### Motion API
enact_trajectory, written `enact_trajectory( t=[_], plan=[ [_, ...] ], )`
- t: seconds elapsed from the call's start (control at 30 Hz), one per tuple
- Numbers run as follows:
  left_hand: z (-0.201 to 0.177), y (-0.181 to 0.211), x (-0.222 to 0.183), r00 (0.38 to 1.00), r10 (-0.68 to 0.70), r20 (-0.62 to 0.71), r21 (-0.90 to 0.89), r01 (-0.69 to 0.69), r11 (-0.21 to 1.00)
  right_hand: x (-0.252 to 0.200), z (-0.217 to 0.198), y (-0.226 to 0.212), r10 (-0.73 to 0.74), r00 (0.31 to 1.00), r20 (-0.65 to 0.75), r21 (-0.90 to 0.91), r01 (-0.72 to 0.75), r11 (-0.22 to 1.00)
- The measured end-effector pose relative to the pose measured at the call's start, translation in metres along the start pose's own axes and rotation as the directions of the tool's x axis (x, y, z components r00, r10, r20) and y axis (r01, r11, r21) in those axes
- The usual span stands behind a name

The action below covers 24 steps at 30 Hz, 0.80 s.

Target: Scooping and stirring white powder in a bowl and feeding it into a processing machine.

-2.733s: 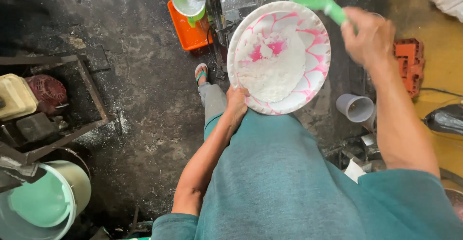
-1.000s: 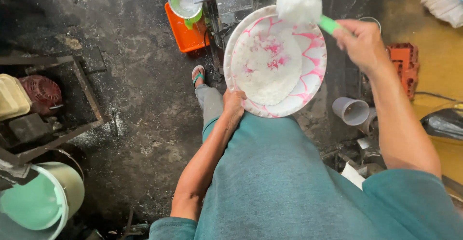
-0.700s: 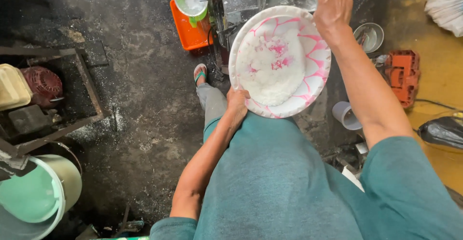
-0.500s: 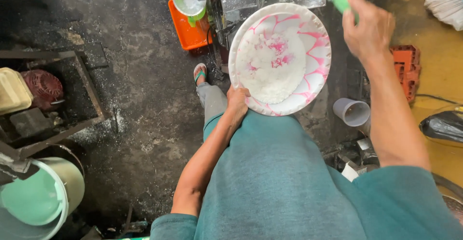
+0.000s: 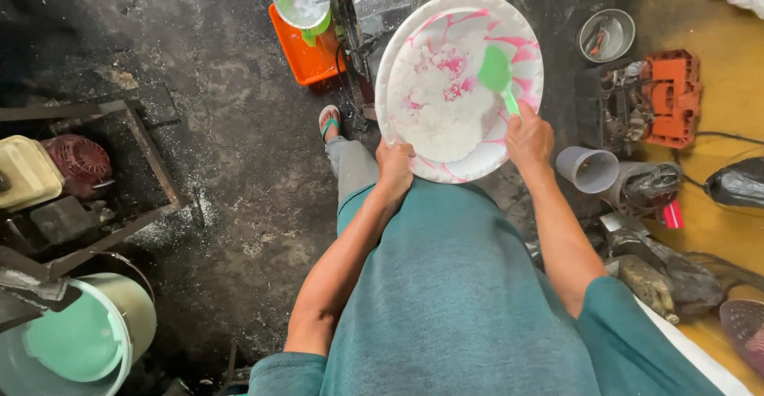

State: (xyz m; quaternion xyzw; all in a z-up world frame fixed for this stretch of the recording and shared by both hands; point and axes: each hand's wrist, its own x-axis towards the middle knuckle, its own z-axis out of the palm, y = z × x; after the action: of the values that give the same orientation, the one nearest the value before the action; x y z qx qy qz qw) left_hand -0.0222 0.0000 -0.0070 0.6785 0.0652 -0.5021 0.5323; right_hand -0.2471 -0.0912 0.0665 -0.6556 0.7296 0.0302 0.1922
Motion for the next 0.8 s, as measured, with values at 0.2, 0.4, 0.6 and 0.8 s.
enact_trajectory(
  t=[0.2,0.4,0.6,0.8],
  plan=[
    [-0.013,-0.031,0.035,1.000,0.014,0.022,-0.002,-0.014,1.000,0.020,0.020,-0.031,-0.252,0.964,-0.081,0.234,0.264,0.936],
    [-0.012,-0.021,0.036,1.000,0.024,-0.011,0.029,-0.023,0.999,0.006,-0.027,-0.023,-0.749,0.663,-0.013,0.013,0.749,0.663],
    [-0.011,0.009,0.013,1.000,0.003,-0.023,0.021,-0.002,1.000,0.033,-0.100,0.027,-0.780,0.619,0.092,-0.495,0.708,0.504],
    [-0.008,-0.008,0.024,0.999,0.037,0.009,0.046,-0.037,0.998,0.018,-0.059,0.043,-0.665,0.746,-0.019,-0.621,0.512,0.593]
  ],
)
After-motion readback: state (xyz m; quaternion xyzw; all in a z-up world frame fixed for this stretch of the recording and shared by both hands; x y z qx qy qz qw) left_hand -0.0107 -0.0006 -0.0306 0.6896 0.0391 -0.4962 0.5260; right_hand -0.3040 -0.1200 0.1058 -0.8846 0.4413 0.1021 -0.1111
